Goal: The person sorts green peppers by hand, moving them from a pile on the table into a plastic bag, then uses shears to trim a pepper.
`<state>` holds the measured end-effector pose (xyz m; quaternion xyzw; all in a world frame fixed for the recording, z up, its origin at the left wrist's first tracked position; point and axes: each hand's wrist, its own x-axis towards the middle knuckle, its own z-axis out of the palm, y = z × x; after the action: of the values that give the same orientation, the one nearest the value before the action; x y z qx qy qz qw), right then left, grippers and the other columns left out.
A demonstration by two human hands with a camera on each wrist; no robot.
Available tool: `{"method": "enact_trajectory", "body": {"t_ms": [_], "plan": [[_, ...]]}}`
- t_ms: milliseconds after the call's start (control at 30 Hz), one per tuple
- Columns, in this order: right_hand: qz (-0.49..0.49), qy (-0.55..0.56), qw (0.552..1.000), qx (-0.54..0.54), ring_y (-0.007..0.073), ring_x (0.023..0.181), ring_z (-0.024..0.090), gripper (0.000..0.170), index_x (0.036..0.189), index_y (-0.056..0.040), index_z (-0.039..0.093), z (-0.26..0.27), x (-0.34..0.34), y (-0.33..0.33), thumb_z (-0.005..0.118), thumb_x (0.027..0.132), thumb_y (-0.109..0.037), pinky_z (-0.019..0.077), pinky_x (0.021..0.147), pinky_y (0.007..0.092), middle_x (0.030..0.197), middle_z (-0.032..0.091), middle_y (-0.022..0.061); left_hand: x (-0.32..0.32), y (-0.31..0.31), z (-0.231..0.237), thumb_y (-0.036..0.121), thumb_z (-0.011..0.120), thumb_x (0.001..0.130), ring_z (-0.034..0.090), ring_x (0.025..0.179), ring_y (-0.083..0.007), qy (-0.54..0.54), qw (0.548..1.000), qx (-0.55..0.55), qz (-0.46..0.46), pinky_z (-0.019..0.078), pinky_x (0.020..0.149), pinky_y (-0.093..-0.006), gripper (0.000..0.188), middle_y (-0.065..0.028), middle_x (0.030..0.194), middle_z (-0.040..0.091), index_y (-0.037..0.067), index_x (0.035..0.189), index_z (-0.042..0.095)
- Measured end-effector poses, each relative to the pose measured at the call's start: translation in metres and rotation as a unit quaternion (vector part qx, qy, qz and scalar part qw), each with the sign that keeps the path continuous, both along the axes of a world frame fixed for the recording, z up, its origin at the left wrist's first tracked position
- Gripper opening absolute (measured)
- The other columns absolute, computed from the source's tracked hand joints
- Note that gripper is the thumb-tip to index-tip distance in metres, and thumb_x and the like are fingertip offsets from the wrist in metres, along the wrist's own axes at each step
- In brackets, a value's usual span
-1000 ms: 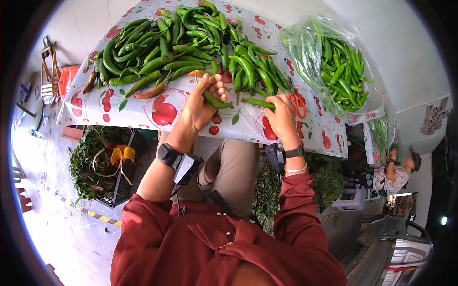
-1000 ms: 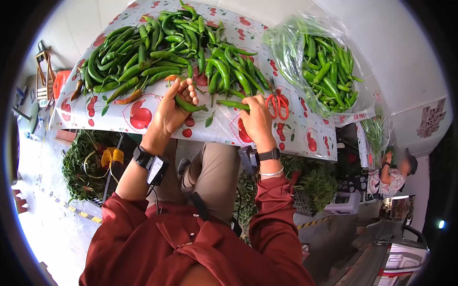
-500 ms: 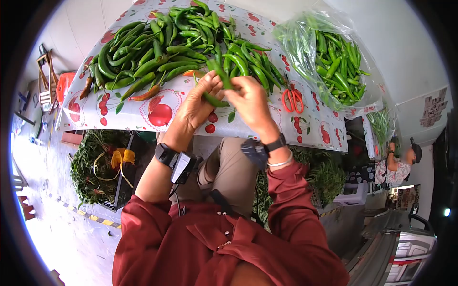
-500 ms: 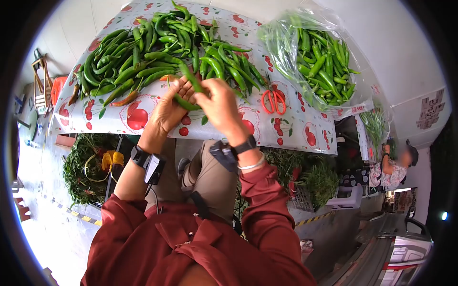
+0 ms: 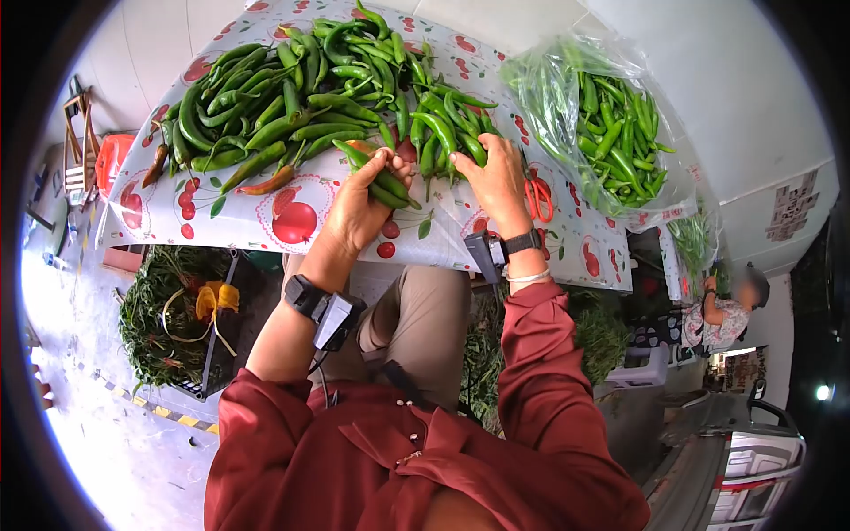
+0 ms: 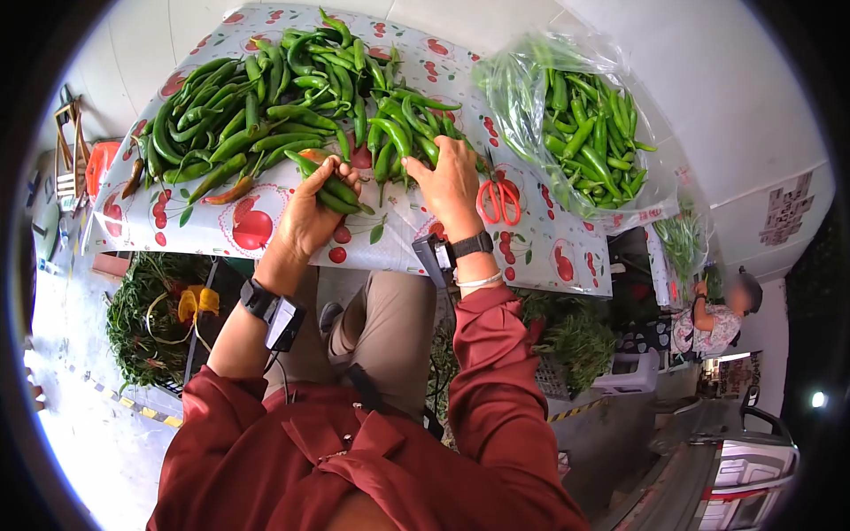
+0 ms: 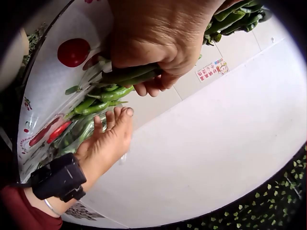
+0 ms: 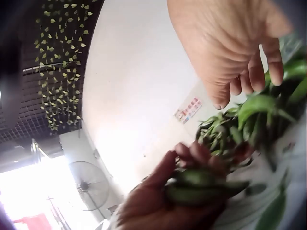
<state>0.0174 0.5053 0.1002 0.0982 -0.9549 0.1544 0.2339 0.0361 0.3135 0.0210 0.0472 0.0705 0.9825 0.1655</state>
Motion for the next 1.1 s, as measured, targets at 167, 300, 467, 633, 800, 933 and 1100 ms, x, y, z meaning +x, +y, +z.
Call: {"method": "enact_trajectory", "body": {"t_ms": [167,300,467,633,800,933,1100], "plan": [[-0.038,-0.059,0.997,0.011,0.0366,0.105,0.051,0.059,0.114,-0.0004,0.051,-0.012,-0.013,-0.011,0.072,0.071,-0.035,0.0439,0.086,0.044,0.107,0.054,0.0198,0.003,-0.001,0.005,0.017,0.054,0.092,0.058,0.089,-0.0217,-0.015,1.0,-0.011,0.006,0.0486,0.084,-0.0359,0.015,-0.0073,0.091,0.06,0.005,0.101,0.055],[-0.024,-0.073,0.997,-0.033,0.0372,0.103,0.052,0.052,0.115,0.0003,0.05,-0.019,-0.022,-0.011,0.068,0.074,-0.027,0.0442,0.087,0.0432,0.109,0.053,0.021,0.003,-0.001,0.004,0.018,0.054,0.092,0.058,0.089,-0.0212,-0.019,1.0,-0.015,0.005,0.0488,0.084,-0.0355,0.016,-0.0072,0.092,0.06,0.005,0.101,0.055],[0.027,-0.073,0.99,-0.118,0.0374,0.104,0.053,0.047,0.115,0.0037,0.053,-0.022,-0.029,0.017,0.063,0.076,-0.021,0.0431,0.089,0.0412,0.112,0.054,0.0251,0.002,0.0,0.002,0.019,0.054,0.092,0.058,0.088,-0.0206,-0.018,1.0,-0.005,0.003,0.0485,0.084,-0.0346,0.018,-0.007,0.092,0.06,0.004,0.103,0.055],[0.081,-0.109,0.951,-0.279,0.0225,0.08,0.058,0.034,0.11,0.0045,0.054,-0.006,-0.019,0.028,0.057,0.083,-0.016,0.0453,0.073,0.0331,0.085,0.061,0.0144,0.003,0.0,0.007,0.021,0.055,0.092,0.057,0.09,-0.0197,-0.046,0.999,-0.028,0.007,0.0473,0.084,-0.0332,0.021,-0.0052,0.095,0.06,0.005,0.105,0.054],[0.068,-0.165,0.935,-0.308,0.0061,0.065,0.05,0.035,0.118,-0.0022,0.053,0.01,-0.011,0.009,0.057,0.088,-0.02,0.0428,0.057,0.0208,0.079,0.055,-0.0013,-0.001,0.001,0.001,0.022,0.057,0.091,0.055,0.097,-0.019,0.019,1.0,0.011,-0.012,0.0454,0.086,-0.0332,0.026,-0.0043,0.103,0.058,0.005,0.11,0.053],[0.13,-0.077,0.95,-0.274,0.0114,0.072,0.055,0.034,0.116,-0.0007,0.053,0.0,-0.016,-0.007,0.058,0.087,-0.018,0.0458,0.064,0.025,0.086,0.058,0.004,0.003,0.001,0.007,0.026,0.06,0.09,0.054,0.099,-0.0193,-0.032,0.999,-0.038,0.018,0.0446,0.087,-0.0341,0.032,-0.0049,0.107,0.058,0.005,0.113,0.052],[0.197,-0.005,0.967,-0.164,0.0334,0.092,0.054,0.039,0.114,0.0029,0.051,0.0,0.006,-0.038,0.062,0.078,-0.01,0.0437,0.082,0.0377,0.1,0.053,0.0189,0.004,0.0,0.008,0.032,0.058,0.09,0.052,0.111,-0.0214,0.0,0.998,-0.066,0.008,0.0421,0.094,-0.0386,0.044,-0.0088,0.12,0.055,0.004,0.122,0.049]]}}
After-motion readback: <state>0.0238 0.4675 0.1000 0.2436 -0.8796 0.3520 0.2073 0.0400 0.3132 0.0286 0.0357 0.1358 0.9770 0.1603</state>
